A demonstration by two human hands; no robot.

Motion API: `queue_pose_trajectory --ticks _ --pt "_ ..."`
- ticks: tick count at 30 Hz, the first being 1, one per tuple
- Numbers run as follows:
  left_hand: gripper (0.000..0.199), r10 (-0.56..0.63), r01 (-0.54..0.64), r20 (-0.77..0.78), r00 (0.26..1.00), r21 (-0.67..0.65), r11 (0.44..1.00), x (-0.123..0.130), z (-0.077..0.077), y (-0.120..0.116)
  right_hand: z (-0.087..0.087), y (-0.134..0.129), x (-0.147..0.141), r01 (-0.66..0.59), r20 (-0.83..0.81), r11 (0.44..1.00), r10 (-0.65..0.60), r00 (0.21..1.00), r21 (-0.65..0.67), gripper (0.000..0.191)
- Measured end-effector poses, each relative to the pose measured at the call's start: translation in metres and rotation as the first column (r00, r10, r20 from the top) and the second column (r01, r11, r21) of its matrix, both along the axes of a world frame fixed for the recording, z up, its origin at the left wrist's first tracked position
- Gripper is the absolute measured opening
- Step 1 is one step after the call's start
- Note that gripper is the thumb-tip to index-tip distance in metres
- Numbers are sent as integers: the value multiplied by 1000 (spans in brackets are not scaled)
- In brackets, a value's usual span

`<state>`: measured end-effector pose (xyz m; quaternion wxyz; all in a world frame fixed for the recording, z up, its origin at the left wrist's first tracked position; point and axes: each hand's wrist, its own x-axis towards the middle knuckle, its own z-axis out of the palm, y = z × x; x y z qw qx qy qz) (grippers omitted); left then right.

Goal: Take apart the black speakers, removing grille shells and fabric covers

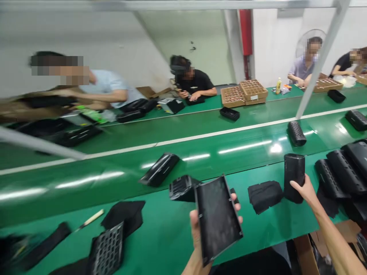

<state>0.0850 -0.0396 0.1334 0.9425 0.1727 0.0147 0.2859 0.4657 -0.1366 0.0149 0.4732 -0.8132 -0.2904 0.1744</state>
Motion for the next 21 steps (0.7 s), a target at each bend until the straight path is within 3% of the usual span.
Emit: queue_pose_trajectory --ticks 2,4,7,10,12,14,18,21 --pt "82 88 -88 -16 996 -15 996 6 -9 -3 40 2 -16 -124 -16 992 123 992 -22 81" --pt "82 172 -173 -29 985 -40 984 13 -18 -4 87 7 -38 -261 -14 965 260 965 -36 87" --pt "82 233 -234 -28 972 -54 971 21 -30 0 158 19 -80 -461 46 879 469 882 -119 94" --pt "81 225 -224 16 974 -38 974 26 -36 4 210 33 -127 -591 113 773 624 773 -232 95" --pt "82 186 -185 51 981 -18 983 28 -35 5 228 43 -153 -632 163 717 689 706 -294 95" --pt "83 176 -177 69 982 7 984 28 -32 6 235 52 -172 -639 234 684 725 648 -351 93" --pt "84 243 -248 89 966 52 967 25 -22 10 237 64 -191 -628 364 664 747 556 -405 92" --pt "82 295 -301 104 950 52 952 23 -19 12 238 71 -197 -613 375 656 755 538 -440 91"
